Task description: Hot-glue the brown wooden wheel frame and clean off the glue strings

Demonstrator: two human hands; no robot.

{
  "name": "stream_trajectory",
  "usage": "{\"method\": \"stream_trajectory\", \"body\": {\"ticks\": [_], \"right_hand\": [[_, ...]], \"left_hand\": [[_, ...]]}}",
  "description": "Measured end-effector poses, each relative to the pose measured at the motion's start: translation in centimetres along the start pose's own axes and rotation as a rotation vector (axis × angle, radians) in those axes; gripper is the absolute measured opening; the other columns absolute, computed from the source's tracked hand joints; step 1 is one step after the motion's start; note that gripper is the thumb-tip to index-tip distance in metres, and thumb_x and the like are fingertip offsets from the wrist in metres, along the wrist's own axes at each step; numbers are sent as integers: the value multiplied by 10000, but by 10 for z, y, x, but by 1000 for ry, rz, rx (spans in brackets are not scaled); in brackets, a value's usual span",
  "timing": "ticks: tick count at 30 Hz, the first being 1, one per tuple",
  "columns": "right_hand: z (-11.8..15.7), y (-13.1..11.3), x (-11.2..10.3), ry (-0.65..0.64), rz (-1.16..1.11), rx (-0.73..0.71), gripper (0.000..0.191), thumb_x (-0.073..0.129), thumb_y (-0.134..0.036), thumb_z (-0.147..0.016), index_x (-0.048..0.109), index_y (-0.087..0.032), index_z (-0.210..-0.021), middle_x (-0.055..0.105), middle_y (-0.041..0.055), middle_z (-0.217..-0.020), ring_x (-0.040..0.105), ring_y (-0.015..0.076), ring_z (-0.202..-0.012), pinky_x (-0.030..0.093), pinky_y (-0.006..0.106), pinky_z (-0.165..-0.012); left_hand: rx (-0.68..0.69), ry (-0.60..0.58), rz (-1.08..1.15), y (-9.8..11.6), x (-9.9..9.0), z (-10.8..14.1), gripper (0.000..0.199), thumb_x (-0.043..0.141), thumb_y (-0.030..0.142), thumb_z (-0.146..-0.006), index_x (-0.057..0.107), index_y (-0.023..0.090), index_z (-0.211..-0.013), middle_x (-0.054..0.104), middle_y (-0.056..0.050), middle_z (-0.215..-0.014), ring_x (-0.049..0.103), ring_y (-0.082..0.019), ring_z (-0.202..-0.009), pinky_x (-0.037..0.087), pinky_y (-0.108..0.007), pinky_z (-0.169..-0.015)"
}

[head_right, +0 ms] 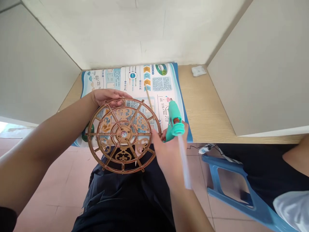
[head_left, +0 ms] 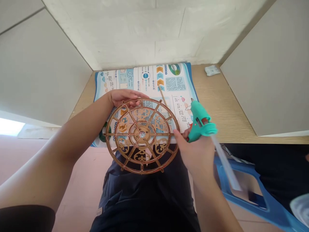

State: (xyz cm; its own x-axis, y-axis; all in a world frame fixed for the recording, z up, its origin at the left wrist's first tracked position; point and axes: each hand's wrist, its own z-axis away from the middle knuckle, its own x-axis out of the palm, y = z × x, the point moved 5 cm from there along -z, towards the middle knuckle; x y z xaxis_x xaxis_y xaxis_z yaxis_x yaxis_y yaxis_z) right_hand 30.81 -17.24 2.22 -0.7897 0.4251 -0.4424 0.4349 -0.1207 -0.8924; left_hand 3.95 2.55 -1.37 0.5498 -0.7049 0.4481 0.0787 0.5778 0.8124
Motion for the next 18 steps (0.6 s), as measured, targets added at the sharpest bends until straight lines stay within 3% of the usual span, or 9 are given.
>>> {"method": "stream_trajectory", "body": {"ticks": [4, 9, 13, 18], "right_hand": [[10, -7, 25, -93, 30, -19, 799, 844, -465, -729, 429, -221, -1367, 678, 25, -878, 642, 230, -631, 532, 360, -581], [20, -11, 37, -145, 161, -94, 881, 846, -506, -721, 425, -241, -1447, 729, 141, -1150, 730, 321, -850, 579, 419, -668], [23, -12, 42, -146, 257, -114, 912, 841, -553, -722, 413, -238, -1463, 725, 151, -1184, 732, 360, -925, 594, 488, -751], [27, -20, 48, -117, 277, -105, 899, 821, -578, -716, 401, -233, -1431, 697, 163, -1229, 732, 337, -905, 594, 469, -739]], "left_hand": [[13, 19, -20, 0, -4, 4, 532, 872, 257, -838, 716, 106, -1324, 728, -18, -758, 551, -86, -543, 423, -181, -501], [30, 9, -98, 0, -14, 9, 547, 849, 301, -860, 697, 147, -1362, 766, -41, -788, 570, -124, -614, 441, -212, -573], [62, -17, -169, 0, -15, 9, 532, 844, 340, -874, 719, 173, -1363, 784, -57, -802, 647, -163, -708, 489, -239, -659], [118, -125, -199, 2, -8, 4, 495, 909, 381, -803, 796, 247, -1267, 799, -35, -847, 674, -137, -680, 480, -201, -601]]}}
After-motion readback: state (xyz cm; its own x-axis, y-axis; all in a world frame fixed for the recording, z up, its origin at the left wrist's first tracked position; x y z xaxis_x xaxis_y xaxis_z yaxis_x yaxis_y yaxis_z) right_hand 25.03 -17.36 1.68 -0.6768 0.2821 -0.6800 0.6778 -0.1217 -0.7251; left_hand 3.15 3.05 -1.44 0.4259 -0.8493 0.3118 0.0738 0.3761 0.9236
